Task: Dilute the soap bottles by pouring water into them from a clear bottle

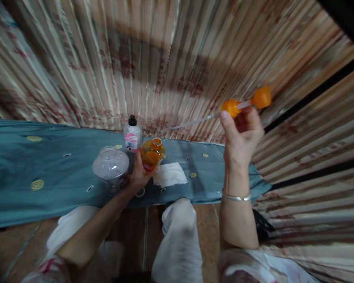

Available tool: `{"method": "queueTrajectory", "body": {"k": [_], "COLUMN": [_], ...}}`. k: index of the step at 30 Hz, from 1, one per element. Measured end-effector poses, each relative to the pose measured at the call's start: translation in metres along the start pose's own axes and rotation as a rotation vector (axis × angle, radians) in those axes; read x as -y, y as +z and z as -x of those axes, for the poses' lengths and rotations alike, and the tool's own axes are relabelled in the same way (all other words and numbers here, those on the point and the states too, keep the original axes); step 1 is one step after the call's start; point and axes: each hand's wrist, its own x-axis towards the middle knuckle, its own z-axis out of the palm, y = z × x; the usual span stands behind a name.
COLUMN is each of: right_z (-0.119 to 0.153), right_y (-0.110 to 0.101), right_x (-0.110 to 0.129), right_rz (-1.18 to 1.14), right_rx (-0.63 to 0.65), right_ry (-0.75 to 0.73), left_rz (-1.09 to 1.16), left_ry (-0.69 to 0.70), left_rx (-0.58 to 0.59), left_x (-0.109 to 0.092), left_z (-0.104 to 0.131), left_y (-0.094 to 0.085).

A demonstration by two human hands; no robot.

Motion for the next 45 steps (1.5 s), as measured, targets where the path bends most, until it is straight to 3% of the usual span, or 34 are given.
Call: {"method": "queueTrajectory", "body": {"k": [5, 9, 12, 21, 26, 33, 45], "right_z": [0.041, 0.074, 0.097, 0.144, 0.155, 0.172, 0.176], "right_y": [0.032, 0.057, 0.074, 0.107, 0.125, 0.142, 0.144], "right_x": [-0.069, -0.117, -0.138, -0.187, -0.197, -0.190, -0.170], "right_rz": [0.092, 0.325, 0.480, 0.485, 0.464, 0.405, 0.240], "right_rx": [0.176, 0.369, 0.577, 0.817, 0.956, 1.090, 0.999], "right_ry": [0.249, 0.307, 0.249, 0.243, 0.237, 0.238, 0.203], "left_rz": [-0.025, -0.052, -0.107, -0.149, -0.199, -0.266, -0.215], "left_ry": [0.040, 0.035, 0.033, 0.053, 0.133, 0.150, 0.173], "left_rx": [0.020, -0.009, -0.002, 0.005, 0.072, 0.159, 0.128], "left_x": [0.001, -0.002, -0.004, -0.006, -0.012, -0.022, -0.024], "left_z": [0.003, 0.004, 0.006, 0.013, 0.017, 0.018, 0.016], "left_y": [-0.002, -0.003, -0.004, -0.004, -0.008, -0.012, -0.011]}}
